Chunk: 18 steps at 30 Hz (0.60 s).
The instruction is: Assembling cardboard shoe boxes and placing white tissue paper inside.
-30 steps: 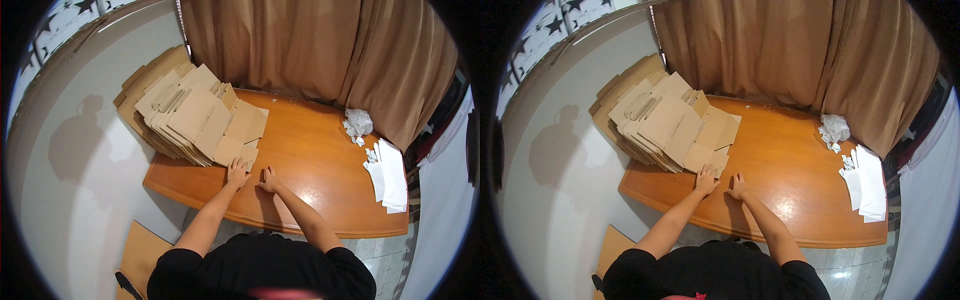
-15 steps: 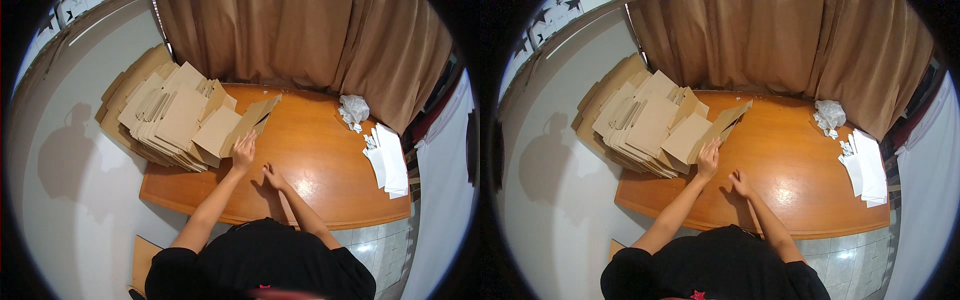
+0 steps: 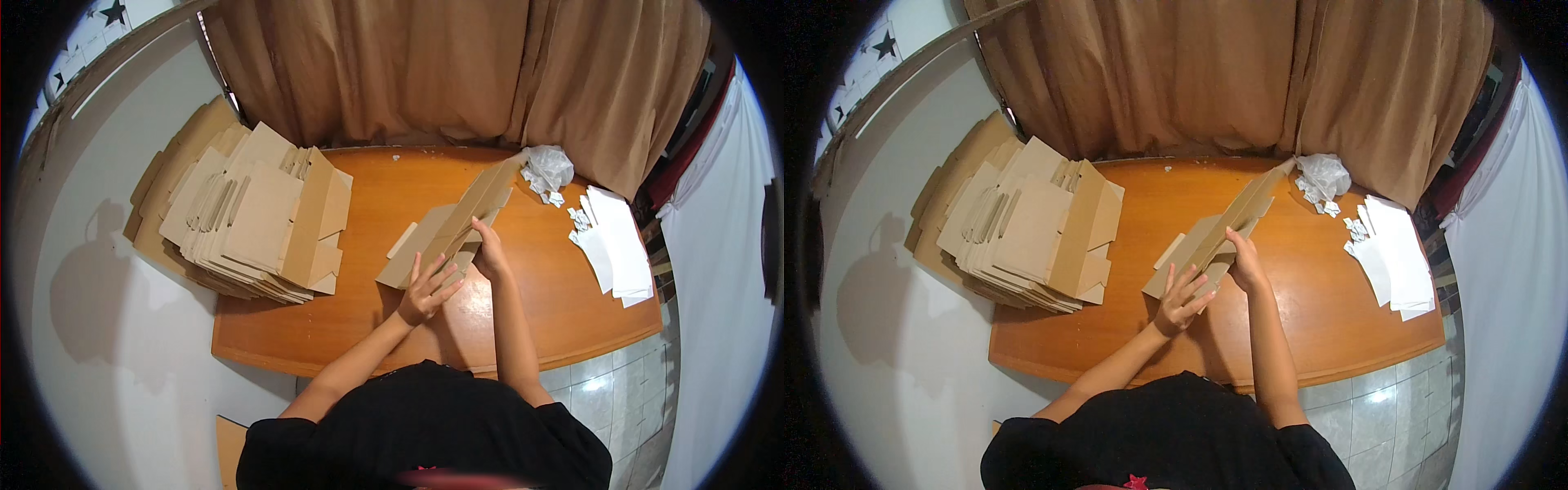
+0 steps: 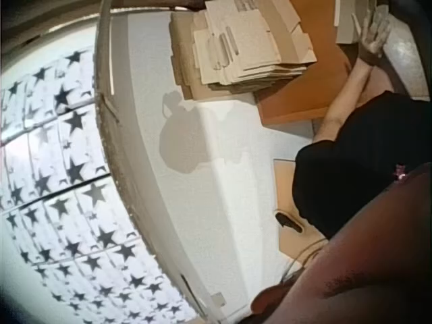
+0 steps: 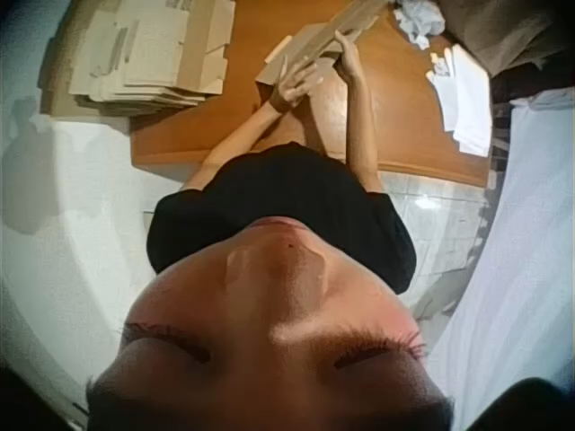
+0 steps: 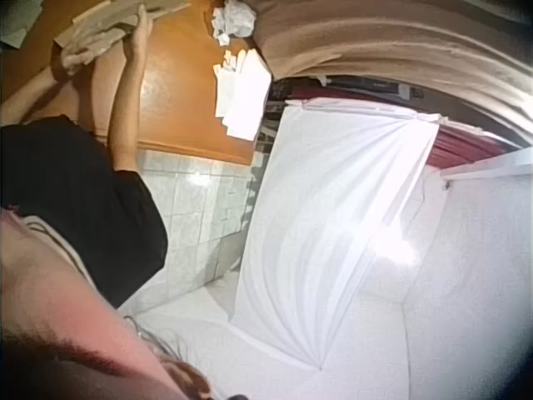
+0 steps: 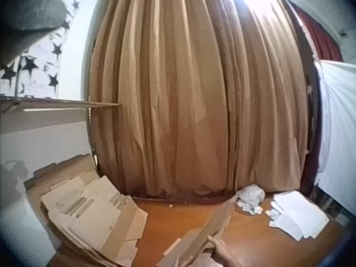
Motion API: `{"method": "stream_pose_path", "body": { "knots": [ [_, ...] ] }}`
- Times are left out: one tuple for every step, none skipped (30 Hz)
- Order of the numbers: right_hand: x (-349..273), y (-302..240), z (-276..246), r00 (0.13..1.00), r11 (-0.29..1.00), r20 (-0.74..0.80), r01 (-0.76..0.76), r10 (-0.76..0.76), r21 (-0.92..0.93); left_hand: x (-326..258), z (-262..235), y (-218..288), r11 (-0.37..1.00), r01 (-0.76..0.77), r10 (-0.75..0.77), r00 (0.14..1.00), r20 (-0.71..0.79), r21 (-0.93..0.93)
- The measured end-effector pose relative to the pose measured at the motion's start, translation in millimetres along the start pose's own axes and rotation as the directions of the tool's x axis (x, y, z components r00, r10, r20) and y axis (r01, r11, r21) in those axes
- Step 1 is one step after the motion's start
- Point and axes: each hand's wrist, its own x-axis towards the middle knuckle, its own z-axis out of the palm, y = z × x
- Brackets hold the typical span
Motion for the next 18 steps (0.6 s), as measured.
{"method": "stream_pose_path", "body": {
  "knots": [
    [-6.6,-4.4,-0.4,0.998,0.996,-0.056,-0.023,0.028,0.088,-1.6,4.3,6.6,0.998,0.040,-0.040,0.999,0.002,-0.057],
    [-11.3,-4.8,-4.1,0.998,0.996,-0.062,-0.024,0.029,0.087,-4.0,6.7,12.6,0.997,0.041,-0.041,0.999,0.002,-0.064],
    [-16.5,-4.9,-8.4,0.994,0.999,-0.106,-0.026,0.029,0.035,-6.2,9.1,18.8,0.990,0.088,-0.089,0.996,-0.006,-0.107],
    [-22.0,-7.5,-11.6,0.988,1.000,-0.151,-0.029,0.026,-0.013,-4.9,10.7,25.0,0.980,0.133,-0.136,0.991,-0.010,-0.150],
    [-26.8,-10.9,-14.4,0.987,1.000,-0.157,-0.027,0.025,-0.013,-4.4,13.4,29.3,0.979,0.131,-0.134,0.991,-0.008,-0.157],
    [-31.5,-14.5,-16.4,0.983,0.998,-0.185,-0.013,0.000,-0.069,-3.7,16.0,33.3,0.981,0.115,-0.116,0.993,-0.001,-0.159],
    [-35.5,-17.0,-16.8,0.978,0.992,-0.209,0.001,-0.027,-0.126,-3.8,17.4,36.6,0.982,0.098,-0.098,0.995,0.004,-0.160],
    [-37.5,-19.3,-18.6,0.977,0.992,-0.213,0.002,-0.030,-0.127,-5.1,20.3,38.4,0.982,0.095,-0.096,0.995,0.003,-0.164],
    [-38.6,-22.3,-20.7,0.974,0.980,-0.222,-0.003,-0.042,-0.199,-7.4,24.8,38.7,0.993,0.048,-0.047,0.999,0.011,-0.110],
    [-41.3,-24.5,-23.2,0.971,0.963,-0.231,-0.009,-0.056,-0.270,-8.6,29.5,39.9,0.998,-0.001,0.002,1.000,0.022,-0.059],
    [-41.1,-21.0,-28.0,0.970,0.962,-0.237,-0.008,-0.059,-0.272,-9.4,34.8,41.4,0.998,-0.004,0.005,1.000,0.021,-0.065],
    [-37.8,-13.5,-34.9,0.949,0.954,-0.248,0.124,-0.194,-0.272,-10.0,40.4,42.8,0.999,-0.038,0.038,0.999,0.017,-0.011],
    [-38.2,-16.0,-36.7,0.911,0.927,-0.254,0.253,-0.324,-0.276,-2.8,43.1,47.1,0.997,-0.068,0.068,0.998,0.011,0.047],
    [-40.2,-21.5,-41.5,0.911,0.926,-0.253,0.253,-0.325,-0.280,4.2,46.5,53.4,0.997,-0.067,0.066,0.998,0.007,0.046],
    [-41.8,-28.4,-47.2,0.862,0.859,-0.242,0.337,-0.446,-0.385,11.3,50.6,61.2,1.000,0.009,-0.009,1.000,0.025,-0.001],
    [-45.3,-39.9,-46.3,0.801,0.773,-0.213,0.411,-0.559,-0.482,22.2,50.7,69.1,0.995,0.086,-0.083,0.995,0.048,-0.043],
    [-50.2,-56.1,-44.8,0.786,0.736,-0.196,0.416,-0.586,-0.533,30.5,52.0,72.7,0.990,0.142,-0.142,0.989,0.046,0.003],
    [-52.9,-70.2,-44.8,0.789,0.737,-0.190,0.416,-0.584,-0.533,37.5,52.4,73.8,0.989,0.147,-0.147,0.988,0.043,0.008]
  ]
}}
